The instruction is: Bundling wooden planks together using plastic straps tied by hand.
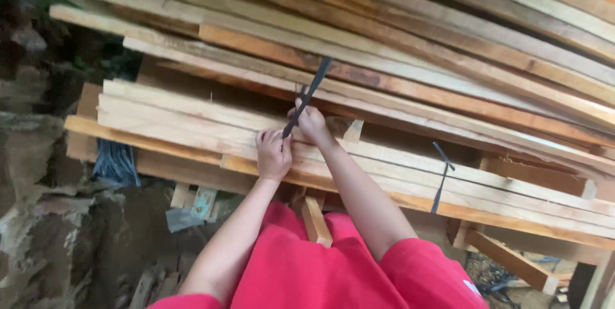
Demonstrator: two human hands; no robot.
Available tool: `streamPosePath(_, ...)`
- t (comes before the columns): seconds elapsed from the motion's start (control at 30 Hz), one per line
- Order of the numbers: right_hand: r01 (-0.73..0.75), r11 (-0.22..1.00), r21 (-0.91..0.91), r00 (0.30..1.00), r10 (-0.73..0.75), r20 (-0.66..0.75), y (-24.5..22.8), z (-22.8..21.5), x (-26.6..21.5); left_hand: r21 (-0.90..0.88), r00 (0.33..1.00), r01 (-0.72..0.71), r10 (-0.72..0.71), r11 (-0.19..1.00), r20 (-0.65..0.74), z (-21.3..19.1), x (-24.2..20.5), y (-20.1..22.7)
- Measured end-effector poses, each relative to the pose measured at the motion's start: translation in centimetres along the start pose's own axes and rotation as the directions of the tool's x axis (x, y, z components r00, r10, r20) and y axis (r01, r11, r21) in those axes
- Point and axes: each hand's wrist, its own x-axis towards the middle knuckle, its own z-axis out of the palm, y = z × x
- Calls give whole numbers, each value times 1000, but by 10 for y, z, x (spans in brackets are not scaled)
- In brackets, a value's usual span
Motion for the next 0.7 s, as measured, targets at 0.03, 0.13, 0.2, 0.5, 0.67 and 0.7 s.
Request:
streamPosePath(0.03, -10, 1000, -3, 1000, 10, 7, -7, -2, -21, 0, 1000, 11, -11, 1000, 6, -1, -5, 3)
streamPosePath(0.13, 68, 964, -256, 996, -78, -30, -23, -3, -41, -8, 1000, -15, 15, 1000, -4, -2, 4, 3)
streamPosePath(0.2, 12, 925, -380, 996, -47, -81, 1, 5, -26, 6, 999, -33, 33, 999, -11, -5, 5, 3)
streamPosePath(0.5, 150, 958, -242, 967, -194, -167, -20, -9, -25, -22, 1000, -10, 10, 1000, -6, -13, 12, 18)
streamPosePath(0.67, 303, 904, -301, 926, -354, -129, -9, -11, -33, -59, 1000, 19, -20, 998, -13, -6, 10, 15)
streamPosePath(0.7, 246, 923, -296, 944, -297, -145, -18, -11, -37, -94, 999, 42, -42, 995, -2, -6, 9, 14)
